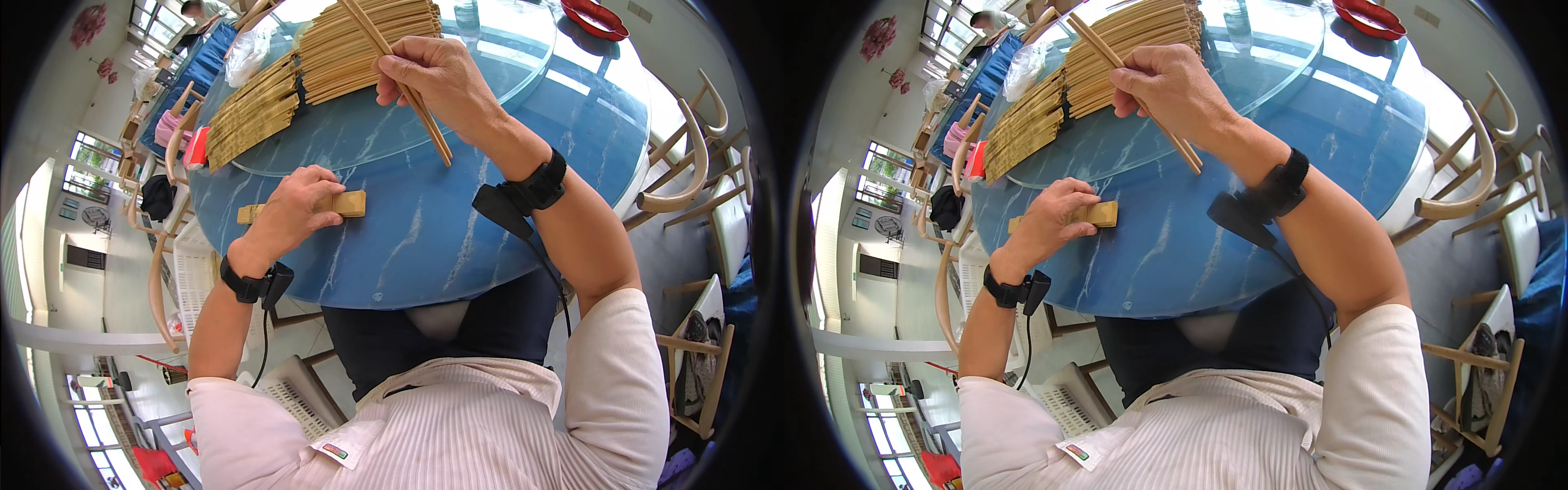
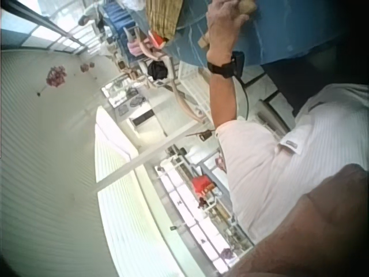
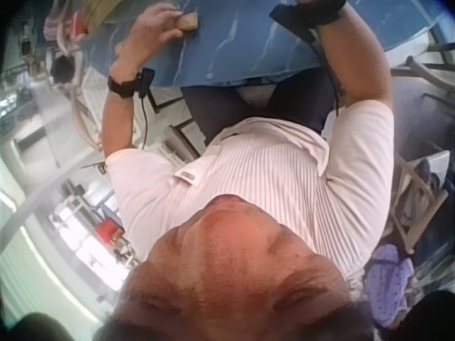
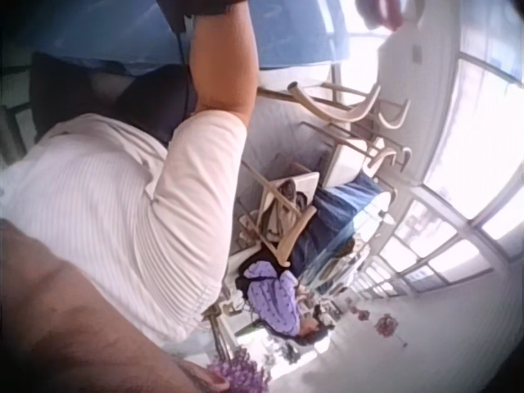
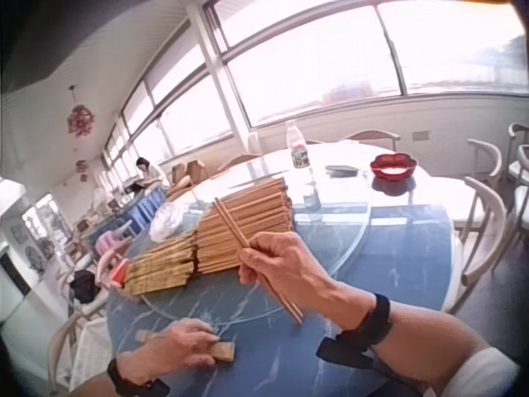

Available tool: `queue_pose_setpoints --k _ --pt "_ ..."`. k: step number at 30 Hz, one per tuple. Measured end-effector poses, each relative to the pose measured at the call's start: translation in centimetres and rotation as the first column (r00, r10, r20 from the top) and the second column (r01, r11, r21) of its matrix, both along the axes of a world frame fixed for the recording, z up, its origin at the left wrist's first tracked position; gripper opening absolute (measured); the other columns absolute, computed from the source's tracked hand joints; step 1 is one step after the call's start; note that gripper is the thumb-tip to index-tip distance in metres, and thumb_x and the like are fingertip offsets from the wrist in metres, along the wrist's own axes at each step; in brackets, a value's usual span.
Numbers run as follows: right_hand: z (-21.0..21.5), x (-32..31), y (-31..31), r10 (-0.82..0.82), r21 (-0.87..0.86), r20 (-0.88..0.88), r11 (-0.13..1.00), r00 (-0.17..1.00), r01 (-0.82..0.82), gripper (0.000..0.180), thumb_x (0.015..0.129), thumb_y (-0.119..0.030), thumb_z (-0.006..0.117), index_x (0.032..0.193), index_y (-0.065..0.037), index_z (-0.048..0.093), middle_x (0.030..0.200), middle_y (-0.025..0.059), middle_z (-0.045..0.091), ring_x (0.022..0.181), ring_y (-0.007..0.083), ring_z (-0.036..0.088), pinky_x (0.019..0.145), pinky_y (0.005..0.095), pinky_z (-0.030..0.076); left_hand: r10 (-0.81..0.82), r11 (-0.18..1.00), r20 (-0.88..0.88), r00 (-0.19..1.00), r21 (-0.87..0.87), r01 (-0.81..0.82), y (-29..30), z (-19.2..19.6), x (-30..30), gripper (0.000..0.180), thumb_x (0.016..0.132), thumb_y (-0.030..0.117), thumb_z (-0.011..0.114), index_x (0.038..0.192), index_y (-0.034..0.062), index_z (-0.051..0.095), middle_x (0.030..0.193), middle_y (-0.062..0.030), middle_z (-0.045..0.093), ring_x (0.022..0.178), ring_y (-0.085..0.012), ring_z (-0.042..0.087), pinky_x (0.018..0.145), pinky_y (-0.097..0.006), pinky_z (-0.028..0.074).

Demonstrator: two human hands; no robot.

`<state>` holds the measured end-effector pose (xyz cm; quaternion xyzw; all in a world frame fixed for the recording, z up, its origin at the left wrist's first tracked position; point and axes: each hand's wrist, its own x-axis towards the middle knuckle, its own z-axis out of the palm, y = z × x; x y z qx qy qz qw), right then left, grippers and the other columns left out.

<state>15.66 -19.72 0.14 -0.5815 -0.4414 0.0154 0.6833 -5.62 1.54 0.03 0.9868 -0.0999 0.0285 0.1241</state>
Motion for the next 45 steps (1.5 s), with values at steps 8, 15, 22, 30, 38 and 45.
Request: queue_pose_setpoints --k 8,15,22,30,38,45 --pt "0.8 -1.5 -0.7 0.189 -0.270 -0.341 0.919 0.921 -0.289 0.026 0.106 -0.023 0.070 0.093 0.000 0.071 0.068 0.0023 0.064 0.049 0.0072 0.057 0.042 0.0212 0.039 0.079 0.980 -0.053 0.995 -0.180 -0.088 -0.8 2.2 -0.5 0.046 0.080 0.014 0.087 0.122 0.0036 0.073 0.116 -0.0115 0.072 0.107 -0.0327 0.067 0.097 -0.041 0.054" --pt "0.8 -3.3 -0.5 0.313 -0.311 -0.447 0.824 0.838 -0.474 0.022 0.087 -0.013 0.085 0.089 0.000 0.068 0.068 0.0036 0.060 0.050 0.0097 0.053 0.045 0.0240 0.035 0.083 0.972 0.087 0.993 -0.228 -0.061 -3.4 4.6 0.7 0.048 0.081 0.010 0.088 0.125 0.0019 0.073 0.120 -0.0107 0.072 0.109 -0.0283 0.069 0.098 -0.036 0.055" --pt "1.4 -1.4 -1.3 0.166 -0.218 -0.336 0.944 0.927 -0.248 0.022 0.087 -0.005 0.083 0.092 0.000 0.062 0.070 0.0029 0.060 0.051 0.0065 0.051 0.044 0.0227 0.035 0.336 0.905 0.497 0.800 -0.406 -0.127 -6.7 2.6 1.9 0.034 0.090 0.015 0.085 0.119 0.0040 0.071 0.105 -0.0076 0.073 0.094 -0.0211 0.070 0.082 -0.034 0.054" --pt "1.6 -1.7 -0.8 0.129 -0.160 -0.305 0.970 0.944 -0.184 0.023 0.092 -0.010 0.081 0.093 0.001 0.062 0.071 0.0016 0.059 0.052 0.0056 0.052 0.044 0.0228 0.037 0.239 -0.138 -0.116 0.964 -0.987 -0.085 -7.7 -0.4 5.5 0.017 0.108 0.020 0.065 0.110 0.0034 0.066 0.094 -0.0071 0.073 0.079 -0.0135 0.069 0.067 -0.028 0.054" --pt "0.2 -1.5 -0.1 -0.046 -0.110 -0.129 0.993 0.991 0.031 0.016 0.110 -0.016 0.063 0.105 -0.002 0.068 0.083 0.0006 0.063 0.063 0.0061 0.056 0.055 0.0213 0.045 0.458 -0.029 0.210 0.864 -0.968 0.251 -4.5 -0.3 9.5 0.013 0.109 0.017 0.064 0.103 0.0058 0.064 0.091 -0.0069 0.073 0.079 -0.0146 0.070 0.070 -0.030 0.056" --pt "-0.3 -2.1 0.2 -0.133 -0.168 -0.024 0.978 0.991 0.127 0.010 0.103 -0.007 0.072 0.100 0.001 0.067 0.086 0.0013 0.063 0.068 0.0069 0.058 0.059 0.0230 0.048 0.525 -0.008 0.227 0.820 -0.962 0.271 -2.9 -2.0 8.9 0.013 0.108 0.017 0.066 0.102 0.0046 0.065 0.098 -0.0100 0.076 0.087 -0.0173 0.074 0.077 -0.030 0.057"
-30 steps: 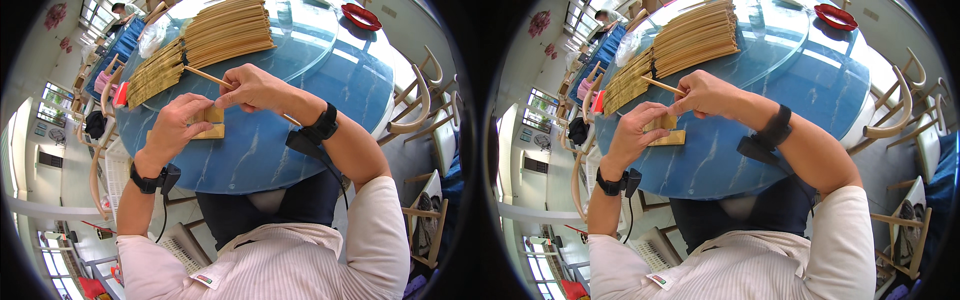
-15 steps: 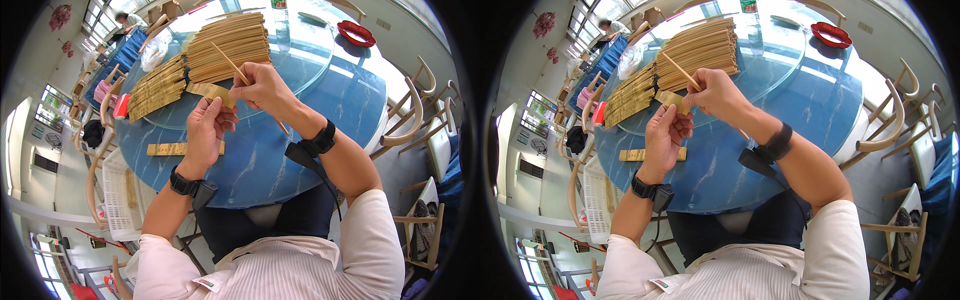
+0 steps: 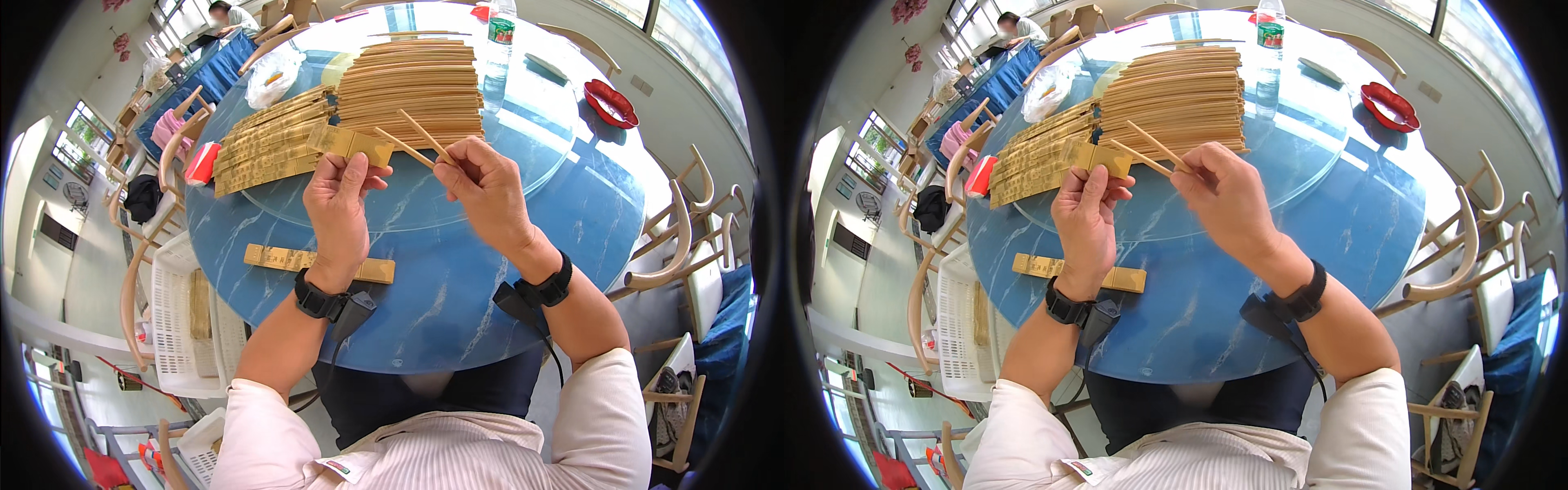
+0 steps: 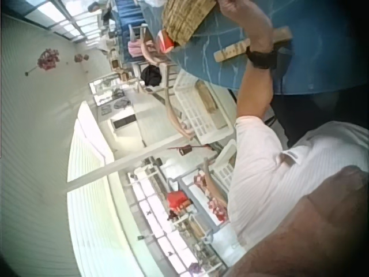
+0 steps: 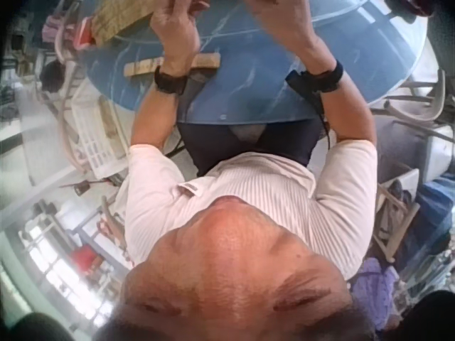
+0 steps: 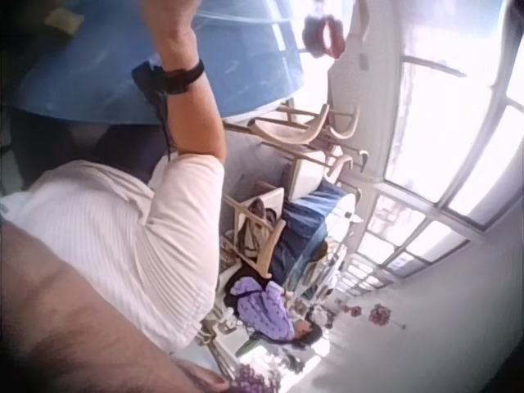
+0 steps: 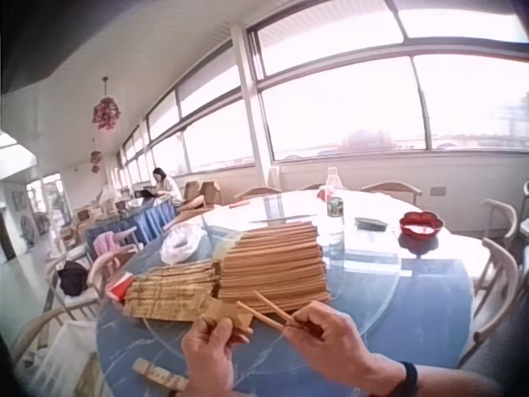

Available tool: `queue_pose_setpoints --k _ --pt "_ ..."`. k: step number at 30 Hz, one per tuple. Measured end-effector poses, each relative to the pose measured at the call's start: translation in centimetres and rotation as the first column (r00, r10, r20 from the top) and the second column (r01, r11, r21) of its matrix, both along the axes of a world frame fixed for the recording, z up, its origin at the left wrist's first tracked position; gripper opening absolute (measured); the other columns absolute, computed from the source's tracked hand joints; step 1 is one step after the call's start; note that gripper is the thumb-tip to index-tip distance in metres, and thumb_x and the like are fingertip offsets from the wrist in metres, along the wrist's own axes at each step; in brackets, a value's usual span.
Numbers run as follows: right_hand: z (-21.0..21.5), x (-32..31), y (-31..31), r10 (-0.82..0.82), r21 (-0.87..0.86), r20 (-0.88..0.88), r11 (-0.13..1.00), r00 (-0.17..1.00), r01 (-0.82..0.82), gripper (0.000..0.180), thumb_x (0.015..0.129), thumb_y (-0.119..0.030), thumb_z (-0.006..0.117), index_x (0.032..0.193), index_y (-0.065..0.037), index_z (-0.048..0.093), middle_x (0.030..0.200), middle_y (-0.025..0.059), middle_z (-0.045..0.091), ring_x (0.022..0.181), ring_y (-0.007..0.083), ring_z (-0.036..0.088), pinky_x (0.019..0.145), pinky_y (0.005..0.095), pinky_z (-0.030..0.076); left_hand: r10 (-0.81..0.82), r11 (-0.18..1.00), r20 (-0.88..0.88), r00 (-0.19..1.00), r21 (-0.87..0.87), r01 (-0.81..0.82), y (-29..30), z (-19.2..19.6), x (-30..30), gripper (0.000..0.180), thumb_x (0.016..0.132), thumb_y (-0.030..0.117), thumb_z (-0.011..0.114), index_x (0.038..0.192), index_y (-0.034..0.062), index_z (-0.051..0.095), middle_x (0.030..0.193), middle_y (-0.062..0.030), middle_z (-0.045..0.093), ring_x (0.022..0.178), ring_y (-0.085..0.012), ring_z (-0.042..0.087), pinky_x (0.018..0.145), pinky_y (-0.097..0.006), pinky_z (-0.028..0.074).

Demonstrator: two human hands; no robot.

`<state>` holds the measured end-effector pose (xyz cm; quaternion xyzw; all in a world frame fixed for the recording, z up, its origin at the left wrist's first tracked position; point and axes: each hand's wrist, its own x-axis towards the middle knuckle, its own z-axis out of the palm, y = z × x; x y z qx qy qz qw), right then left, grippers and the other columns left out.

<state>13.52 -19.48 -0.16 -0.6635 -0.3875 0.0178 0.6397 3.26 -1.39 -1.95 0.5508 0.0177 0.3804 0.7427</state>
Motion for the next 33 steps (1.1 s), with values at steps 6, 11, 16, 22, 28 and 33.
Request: queue_pose_setpoints --k 6,11,16,22,28,33 --pt "-0.2 -0.4 0.0 -0.003 -0.024 0.078 1.000 0.997 0.005 0.011 0.096 -0.001 0.078 0.097 0.001 0.067 0.090 0.0024 0.064 0.075 0.0082 0.060 0.064 0.0236 0.050 -0.029 0.999 0.087 0.996 -0.028 0.032 -0.6 1.1 -0.8 0.014 0.109 0.017 0.065 0.106 0.0026 0.066 0.105 -0.0126 0.077 0.094 -0.0206 0.076 0.083 -0.032 0.060" --pt "-0.6 -0.4 0.2 0.028 0.020 0.031 0.999 0.999 -0.028 0.011 0.095 0.000 0.079 0.097 0.001 0.068 0.091 0.0021 0.063 0.075 0.0085 0.060 0.065 0.0239 0.050 -0.012 1.000 0.121 0.993 -0.015 0.013 -0.9 1.4 -1.1 0.015 0.108 0.016 0.066 0.109 0.0017 0.066 0.105 -0.0121 0.076 0.096 -0.0211 0.076 0.083 -0.031 0.061" --pt "-0.2 -0.3 0.1 0.077 -0.009 -0.039 0.997 0.996 -0.077 0.011 0.096 -0.002 0.077 0.098 0.003 0.067 0.092 0.0050 0.065 0.079 0.0111 0.062 0.069 0.0262 0.051 0.044 0.999 0.102 0.994 -0.008 -0.043 -1.1 2.2 -1.2 0.015 0.107 0.015 0.068 0.102 0.0015 0.064 0.102 -0.0136 0.078 0.088 -0.0174 0.075 0.081 -0.030 0.059" --pt "0.1 -0.4 -0.1 0.158 -0.074 -0.141 0.983 0.977 -0.170 0.010 0.098 -0.004 0.075 0.101 0.004 0.070 0.089 0.0047 0.068 0.069 0.0098 0.061 0.063 0.0249 0.051 0.029 0.999 0.139 0.990 0.013 -0.031 -0.1 1.3 -1.0 0.012 0.106 0.014 0.069 0.103 0.0024 0.067 0.101 -0.0090 0.075 0.088 -0.0171 0.073 0.081 -0.031 0.061" --pt "0.4 -0.8 0.0 0.165 -0.044 -0.163 0.984 0.973 -0.174 0.010 0.098 -0.006 0.075 0.101 0.003 0.072 0.084 0.0039 0.067 0.068 0.0096 0.061 0.061 0.0243 0.050 -0.026 0.998 0.041 0.999 0.054 0.024 -0.5 1.1 -1.1 0.011 0.106 0.012 0.069 0.100 0.0033 0.066 0.099 -0.0087 0.075 0.082 -0.0158 0.072 0.079 -0.031 0.061" --pt "0.3 -0.9 -0.4 0.214 -0.134 -0.125 0.964 0.969 -0.230 0.019 0.103 -0.015 0.071 0.099 0.003 0.073 0.077 0.0029 0.066 0.062 0.0099 0.059 0.056 0.0255 0.047 -0.012 0.999 0.100 0.995 0.037 0.008 -0.6 1.1 -1.1 0.011 0.106 0.011 0.069 0.100 0.0039 0.064 0.099 -0.0088 0.075 0.084 -0.0158 0.072 0.079 -0.032 0.060"
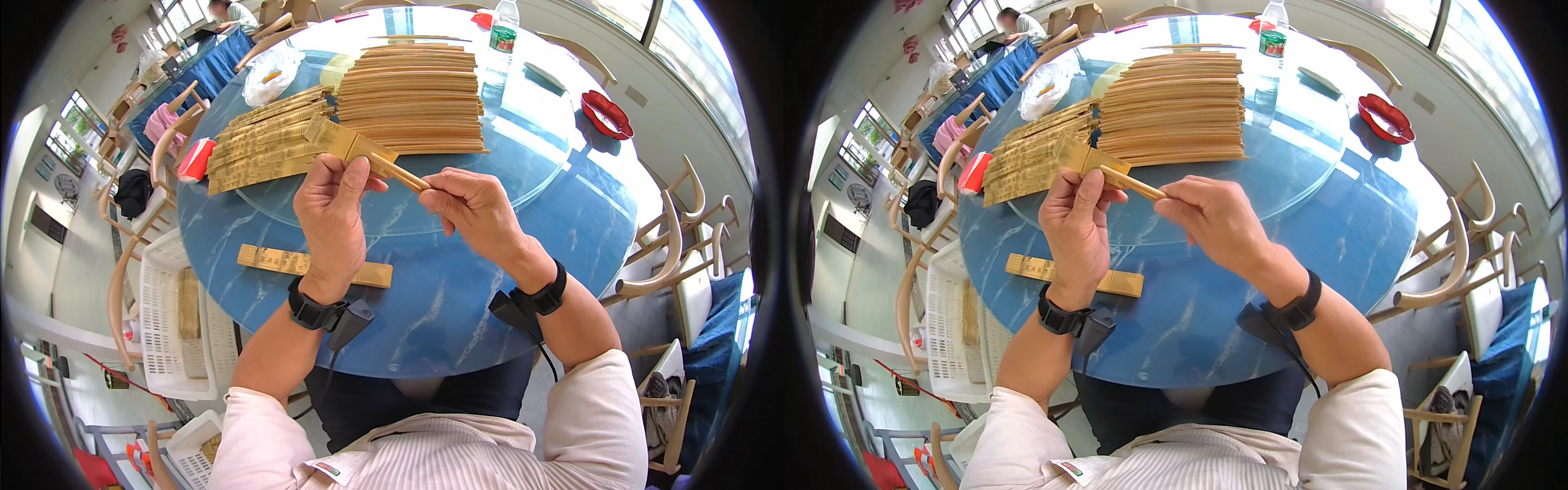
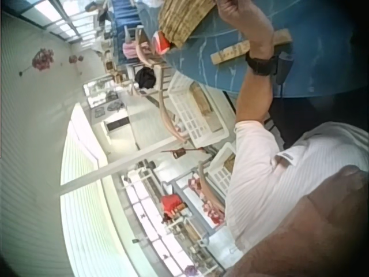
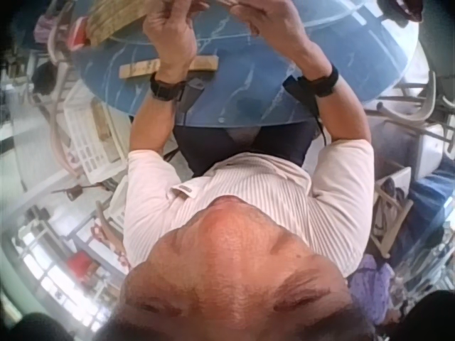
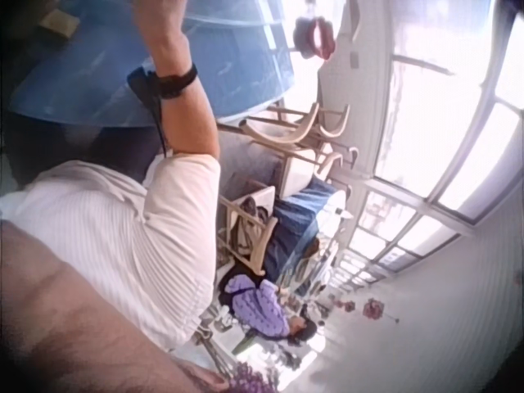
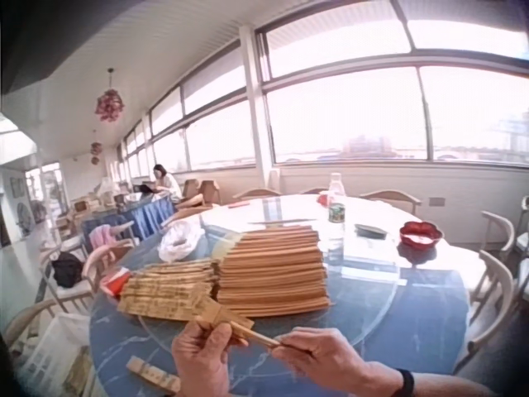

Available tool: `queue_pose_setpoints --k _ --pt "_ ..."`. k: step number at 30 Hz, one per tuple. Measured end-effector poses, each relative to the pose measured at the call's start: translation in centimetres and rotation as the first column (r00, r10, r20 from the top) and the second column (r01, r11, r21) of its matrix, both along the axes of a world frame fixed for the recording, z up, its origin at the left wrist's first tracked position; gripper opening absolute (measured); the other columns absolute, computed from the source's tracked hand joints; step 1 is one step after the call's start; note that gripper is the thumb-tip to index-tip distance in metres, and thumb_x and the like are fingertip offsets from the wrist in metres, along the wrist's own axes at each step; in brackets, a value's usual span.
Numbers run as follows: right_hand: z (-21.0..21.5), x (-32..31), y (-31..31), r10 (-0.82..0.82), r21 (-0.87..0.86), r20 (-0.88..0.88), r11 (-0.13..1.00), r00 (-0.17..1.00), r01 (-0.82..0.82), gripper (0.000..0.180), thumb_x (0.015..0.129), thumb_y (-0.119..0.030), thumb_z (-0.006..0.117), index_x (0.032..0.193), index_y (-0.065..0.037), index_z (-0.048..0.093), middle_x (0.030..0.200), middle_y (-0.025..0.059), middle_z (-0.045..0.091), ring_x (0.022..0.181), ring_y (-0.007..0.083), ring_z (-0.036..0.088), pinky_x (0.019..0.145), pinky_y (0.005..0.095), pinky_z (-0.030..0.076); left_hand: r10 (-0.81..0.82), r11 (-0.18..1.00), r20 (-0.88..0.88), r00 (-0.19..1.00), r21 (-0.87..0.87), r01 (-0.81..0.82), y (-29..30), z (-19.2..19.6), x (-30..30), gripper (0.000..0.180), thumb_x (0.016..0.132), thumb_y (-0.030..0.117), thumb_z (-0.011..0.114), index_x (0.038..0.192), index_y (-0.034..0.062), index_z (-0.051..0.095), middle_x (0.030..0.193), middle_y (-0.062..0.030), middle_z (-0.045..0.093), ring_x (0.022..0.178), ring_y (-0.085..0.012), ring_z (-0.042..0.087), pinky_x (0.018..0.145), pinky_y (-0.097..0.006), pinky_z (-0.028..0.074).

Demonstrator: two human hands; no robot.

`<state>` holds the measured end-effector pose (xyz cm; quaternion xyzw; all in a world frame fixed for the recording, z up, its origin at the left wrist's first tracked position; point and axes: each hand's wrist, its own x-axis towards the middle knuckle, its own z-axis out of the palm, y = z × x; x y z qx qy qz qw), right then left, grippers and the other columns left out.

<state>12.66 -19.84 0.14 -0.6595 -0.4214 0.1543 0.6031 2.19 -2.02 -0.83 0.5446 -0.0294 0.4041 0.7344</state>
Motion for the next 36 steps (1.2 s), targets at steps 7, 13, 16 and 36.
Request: queue_pose_setpoints --k 7,13,16,36 --pt "1.8 0.4 -0.9 0.124 -0.189 -0.141 0.971 0.982 -0.149 0.042 0.111 -0.032 0.060 0.092 0.001 0.076 0.063 0.0004 0.060 0.054 0.0080 0.053 0.049 0.0249 0.041 -0.031 0.999 0.077 0.997 0.010 0.030 0.3 0.3 -0.1 0.012 0.107 0.014 0.068 0.102 0.0038 0.064 0.100 -0.0096 0.075 0.084 -0.0160 0.071 0.079 -0.032 0.059" --pt "1.5 0.8 -0.6 0.089 -0.171 -0.156 0.978 0.984 -0.115 0.047 0.111 -0.035 0.059 0.086 0.001 0.075 0.061 0.0003 0.058 0.053 0.0082 0.052 0.049 0.0256 0.041 -0.035 0.978 -0.162 0.986 0.198 0.067 0.0 0.4 -0.3 0.015 0.106 0.015 0.070 0.107 -0.0003 0.070 0.094 -0.0079 0.076 0.079 -0.0131 0.068 0.075 -0.028 0.056" --pt "0.4 1.5 -0.1 0.039 -0.236 -0.042 0.971 0.998 -0.047 0.045 0.111 -0.036 0.059 0.096 0.004 0.075 0.069 0.0029 0.063 0.059 0.0105 0.056 0.056 0.0274 0.047 -0.041 0.957 -0.337 0.941 0.256 0.133 -1.1 -0.1 -0.3 0.017 0.105 0.015 0.071 0.110 -0.0005 0.073 0.091 -0.0059 0.076 0.078 -0.0105 0.066 0.072 -0.026 0.053" --pt "-0.2 -0.8 0.7 0.091 -0.371 0.003 0.925 0.996 -0.083 0.029 0.109 -0.023 0.061 0.121 0.003 0.067 0.076 0.0075 0.064 0.062 0.0161 0.058 0.058 0.0325 0.048 -0.124 0.850 0.127 0.984 -0.498 0.172 3.9 2.1 0.1 0.028 0.116 0.028 0.046 0.110 0.0060 0.061 0.090 -0.0056 0.064 0.078 -0.0173 0.060 0.076 -0.036 0.053"
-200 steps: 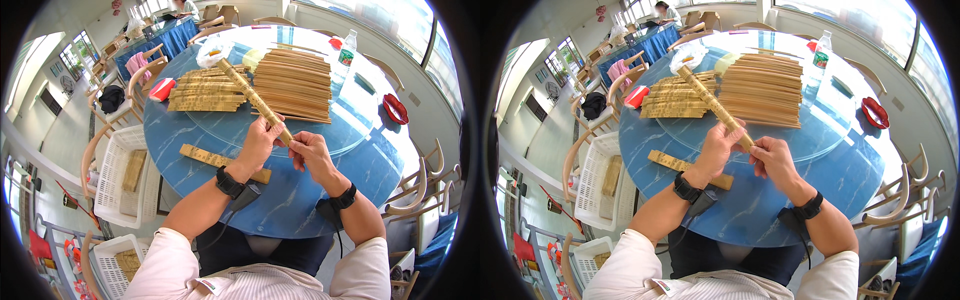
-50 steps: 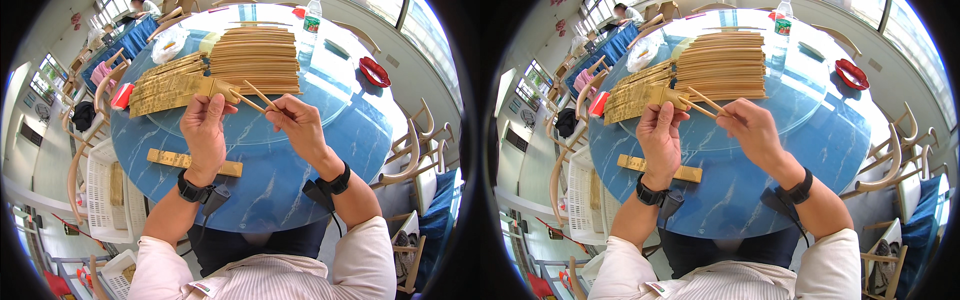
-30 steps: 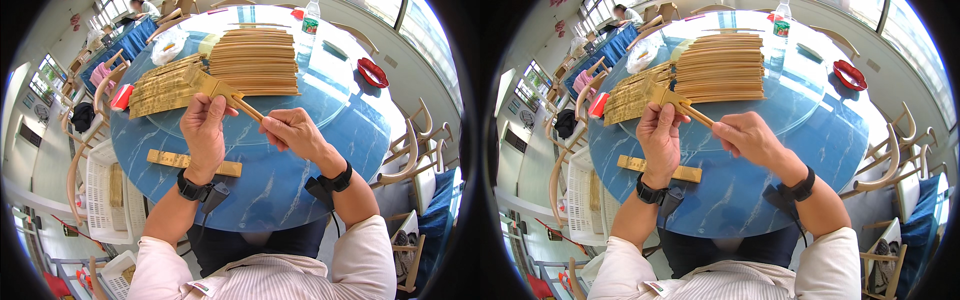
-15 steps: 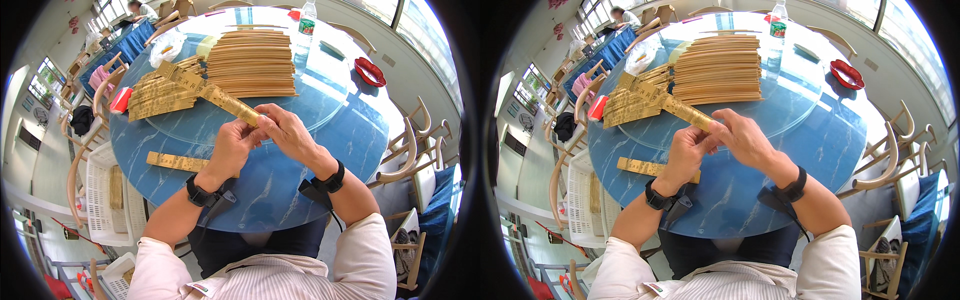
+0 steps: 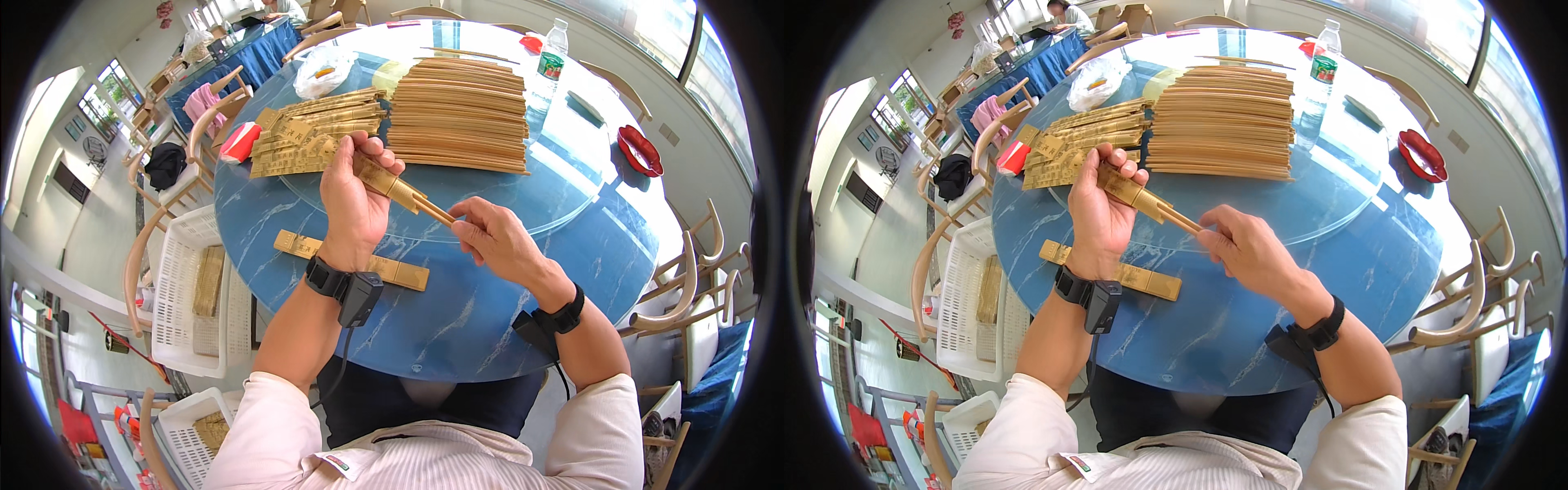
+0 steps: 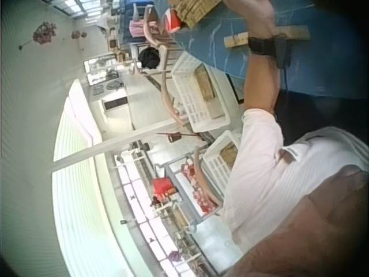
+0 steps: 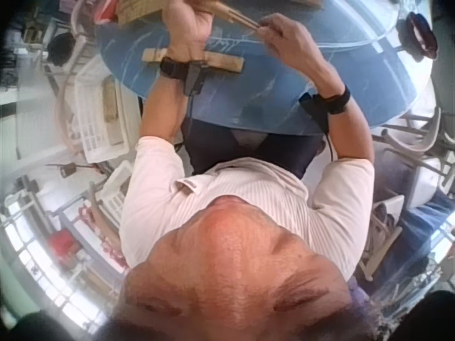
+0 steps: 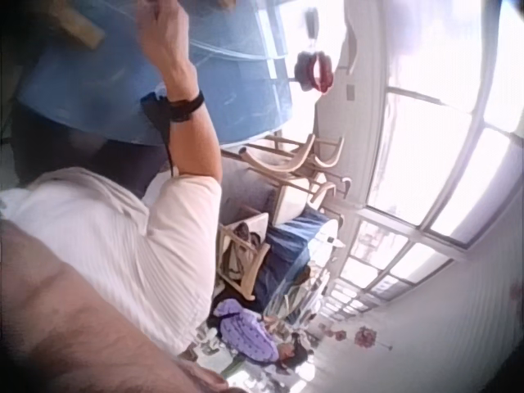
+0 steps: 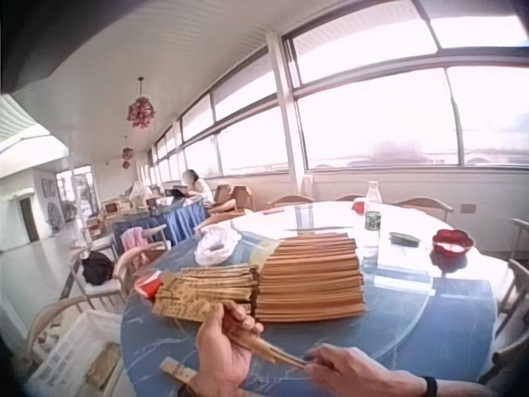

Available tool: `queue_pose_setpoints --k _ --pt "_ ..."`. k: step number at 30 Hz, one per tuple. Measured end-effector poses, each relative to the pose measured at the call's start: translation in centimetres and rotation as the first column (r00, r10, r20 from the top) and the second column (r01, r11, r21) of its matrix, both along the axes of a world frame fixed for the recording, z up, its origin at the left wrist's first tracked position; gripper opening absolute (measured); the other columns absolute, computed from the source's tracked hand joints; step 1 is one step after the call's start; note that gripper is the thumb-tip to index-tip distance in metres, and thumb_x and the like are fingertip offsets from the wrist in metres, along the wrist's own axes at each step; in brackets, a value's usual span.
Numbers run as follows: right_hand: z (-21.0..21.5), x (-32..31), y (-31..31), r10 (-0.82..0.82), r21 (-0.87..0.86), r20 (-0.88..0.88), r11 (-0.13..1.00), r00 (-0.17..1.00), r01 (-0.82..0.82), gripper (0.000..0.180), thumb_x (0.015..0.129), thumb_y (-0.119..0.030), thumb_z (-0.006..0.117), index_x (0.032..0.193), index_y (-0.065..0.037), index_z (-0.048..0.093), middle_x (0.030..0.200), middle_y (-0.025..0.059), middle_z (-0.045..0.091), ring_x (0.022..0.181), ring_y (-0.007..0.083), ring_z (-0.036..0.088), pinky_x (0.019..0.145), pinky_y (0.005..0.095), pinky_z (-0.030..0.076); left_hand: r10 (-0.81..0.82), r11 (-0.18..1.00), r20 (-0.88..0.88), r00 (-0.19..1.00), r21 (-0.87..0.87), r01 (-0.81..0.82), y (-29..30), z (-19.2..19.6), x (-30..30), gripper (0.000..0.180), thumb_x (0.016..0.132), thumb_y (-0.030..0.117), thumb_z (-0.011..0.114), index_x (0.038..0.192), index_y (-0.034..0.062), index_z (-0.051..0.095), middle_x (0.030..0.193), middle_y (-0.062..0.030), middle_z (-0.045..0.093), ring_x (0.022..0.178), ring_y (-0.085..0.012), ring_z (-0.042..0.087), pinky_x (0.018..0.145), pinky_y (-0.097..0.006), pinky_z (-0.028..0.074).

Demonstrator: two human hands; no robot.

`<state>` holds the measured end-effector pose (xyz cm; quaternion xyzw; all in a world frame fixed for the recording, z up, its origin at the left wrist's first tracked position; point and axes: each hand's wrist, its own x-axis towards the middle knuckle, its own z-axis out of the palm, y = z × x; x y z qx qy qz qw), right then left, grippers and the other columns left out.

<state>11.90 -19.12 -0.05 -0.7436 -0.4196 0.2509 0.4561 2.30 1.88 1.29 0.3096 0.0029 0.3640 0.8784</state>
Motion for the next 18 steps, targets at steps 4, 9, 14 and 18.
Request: queue_pose_setpoints --k 4,9,14,18 --pt "0.1 -0.3 0.5 -0.019 0.015 -0.144 1.000 0.989 0.021 0.022 0.108 -0.018 0.064 0.105 0.003 0.072 0.071 0.0009 0.061 0.061 0.0086 0.053 0.055 0.0268 0.044 -0.017 0.996 0.065 0.998 -0.083 0.022 2.7 -0.6 -0.4 0.033 0.117 0.037 0.045 0.099 0.0120 0.057 0.069 0.0034 0.038 0.058 -0.0106 0.031 0.056 -0.030 0.033" --pt "-1.4 -0.7 1.0 -0.030 0.085 -0.218 0.995 0.975 0.049 0.020 0.107 -0.016 0.065 0.104 0.002 0.073 0.072 -0.0012 0.062 0.063 0.0058 0.051 0.056 0.0242 0.043 -0.111 0.992 0.051 0.992 -0.049 0.114 -0.5 -1.2 -0.2 0.038 0.115 0.045 0.049 0.093 0.0147 0.055 0.066 0.0056 0.030 0.056 -0.0091 0.023 0.052 -0.027 0.026" --pt "-1.0 -2.2 1.1 -0.002 0.133 -0.325 0.990 0.946 0.048 0.020 0.107 -0.013 0.063 0.114 0.004 0.070 0.080 0.0004 0.065 0.065 0.0055 0.054 0.057 0.0224 0.043 -0.192 0.980 -0.054 0.980 -0.065 0.189 -3.0 -1.6 -0.1 0.039 0.114 0.048 0.049 0.093 0.0164 0.056 0.066 0.0062 0.030 0.056 -0.0087 0.024 0.053 -0.027 0.024" --pt "-0.6 -1.6 0.3 0.057 0.276 -0.336 0.960 0.940 0.040 0.023 0.107 -0.009 0.062 0.123 0.006 0.067 0.089 0.0048 0.070 0.066 0.0071 0.058 0.057 0.0215 0.046 -0.152 0.981 0.082 0.985 -0.108 0.160 0.1 -1.1 0.0 0.038 0.115 0.044 0.047 0.094 0.0134 0.054 0.066 0.0057 0.028 0.056 -0.0088 0.023 0.053 -0.027 0.026"
